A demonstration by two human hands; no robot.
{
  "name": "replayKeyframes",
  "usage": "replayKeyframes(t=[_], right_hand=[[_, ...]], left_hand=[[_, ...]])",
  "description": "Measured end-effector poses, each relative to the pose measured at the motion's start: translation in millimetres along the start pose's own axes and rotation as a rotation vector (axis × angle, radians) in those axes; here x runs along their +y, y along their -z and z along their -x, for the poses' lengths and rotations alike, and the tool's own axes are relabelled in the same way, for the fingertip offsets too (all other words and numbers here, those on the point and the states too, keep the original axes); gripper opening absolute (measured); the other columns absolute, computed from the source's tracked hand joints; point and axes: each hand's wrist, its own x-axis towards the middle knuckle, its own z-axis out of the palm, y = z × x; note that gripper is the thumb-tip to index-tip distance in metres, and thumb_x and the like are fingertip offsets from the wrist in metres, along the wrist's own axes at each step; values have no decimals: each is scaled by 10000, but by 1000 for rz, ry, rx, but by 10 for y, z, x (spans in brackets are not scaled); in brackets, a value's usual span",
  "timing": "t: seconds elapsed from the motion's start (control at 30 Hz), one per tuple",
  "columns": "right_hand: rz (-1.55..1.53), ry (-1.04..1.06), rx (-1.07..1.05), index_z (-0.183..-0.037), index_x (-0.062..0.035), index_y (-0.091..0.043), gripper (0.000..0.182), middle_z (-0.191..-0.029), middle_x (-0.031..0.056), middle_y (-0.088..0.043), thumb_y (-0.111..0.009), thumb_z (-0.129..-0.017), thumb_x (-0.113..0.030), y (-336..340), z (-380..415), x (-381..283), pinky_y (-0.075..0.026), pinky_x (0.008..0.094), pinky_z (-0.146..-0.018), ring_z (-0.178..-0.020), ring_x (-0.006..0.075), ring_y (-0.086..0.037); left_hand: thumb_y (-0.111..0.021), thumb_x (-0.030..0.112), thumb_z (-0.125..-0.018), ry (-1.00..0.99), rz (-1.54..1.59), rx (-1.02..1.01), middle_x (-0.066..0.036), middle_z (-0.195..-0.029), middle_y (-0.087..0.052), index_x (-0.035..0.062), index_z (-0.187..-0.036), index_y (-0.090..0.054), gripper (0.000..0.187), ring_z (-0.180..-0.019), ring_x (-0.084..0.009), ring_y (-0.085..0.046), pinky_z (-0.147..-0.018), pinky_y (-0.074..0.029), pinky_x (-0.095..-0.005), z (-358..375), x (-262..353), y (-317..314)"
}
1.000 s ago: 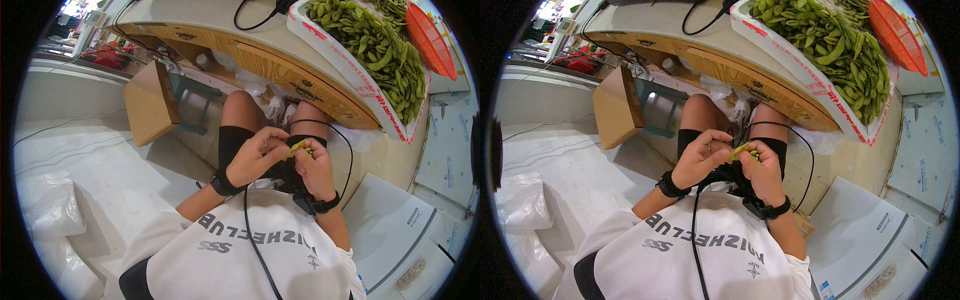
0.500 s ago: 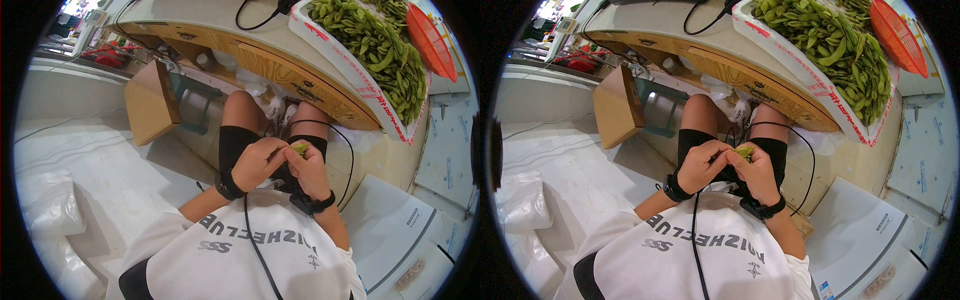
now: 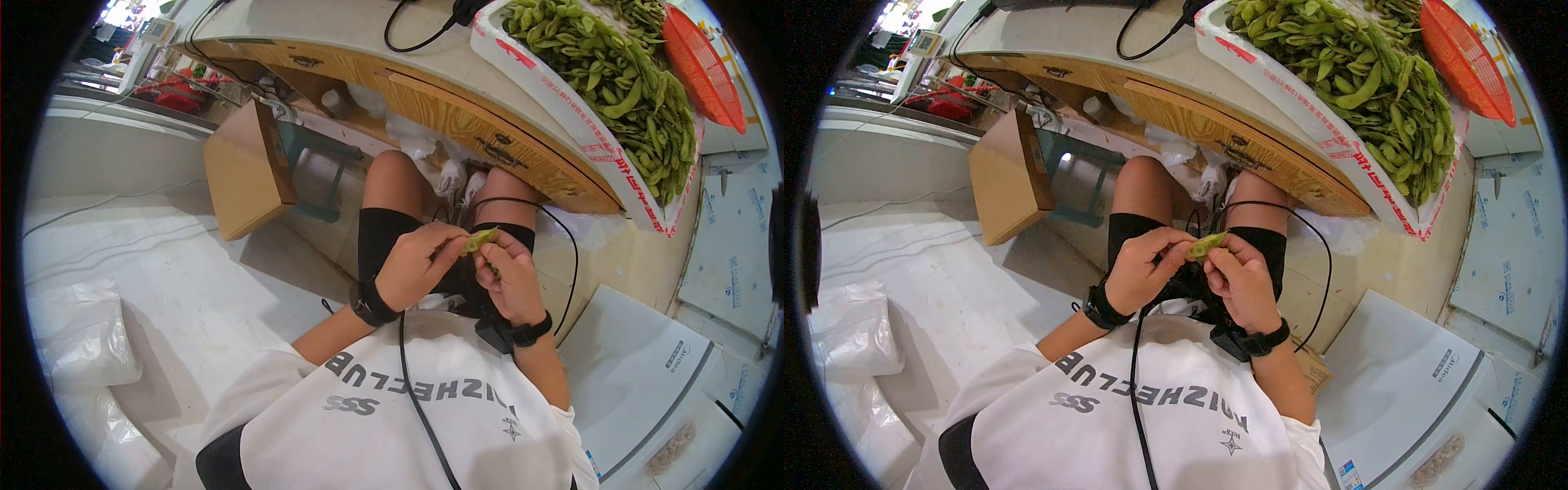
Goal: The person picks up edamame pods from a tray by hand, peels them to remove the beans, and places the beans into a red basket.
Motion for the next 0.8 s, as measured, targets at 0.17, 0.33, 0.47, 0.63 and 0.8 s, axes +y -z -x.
replayKeyframes(t=[0.17, 0.33, 0.47, 0.63, 0.8], right_hand=[[-14, 49, 46, -1031, -26, -613, 161, -733, -26, -539, -624, -922, -145, 6, -10, 42, -317, 159, -476, -554, 27, -423], [18, 93, 7, -1033, -16, -605, 169, -724, -33, -530, -643, -906, -121, -46, -27, 103, -299, 171, -470, -547, 26, -415], [-16, 156, 28, -1019, -7, -602, 155, -723, -30, -531, -635, -897, -95, -25, -43, 126, -298, 173, -465, -540, 26, -409], [26, 119, 75, -1010, -1, -600, 140, -723, -25, -529, -620, -896, -81, -79, -16, 97, -300, 174, -465, -533, 23, -404], [30, 145, 37, -1003, -7, -592, 126, -719, -26, -521, -603, -897, -74, -68, -42, 153, -297, 177, -464, -531, 20, -400]], left_hand=[[-583, 89, -933, 116, 108, 65, -99, -841, -672, -13, -1056, -624, 165, -691, -137, -637, -630, -500, -242, 15, -15, -4], [-614, 108, -924, 88, 114, 90, -97, -851, -685, -17, -1072, -599, 194, -729, -121, -653, -632, -505, -234, 30, -21, -23], [-630, 104, -915, 54, 85, 84, -91, -836, -680, -17, -1055, -590, 189, -734, -107, -649, -621, -501, -224, 36, -7, -36], [-620, 113, -926, 278, 403, 20, -64, -805, -666, 0, -1007, -590, 142, -697, -84, -624, -598, -492, -207, 41, -73, -12], [-620, 131, -932, 296, 431, 15, -48, -783, -654, 5, -967, -582, 136, -671, -70, -600, -587, -486, -197, 35, -102, -40]])
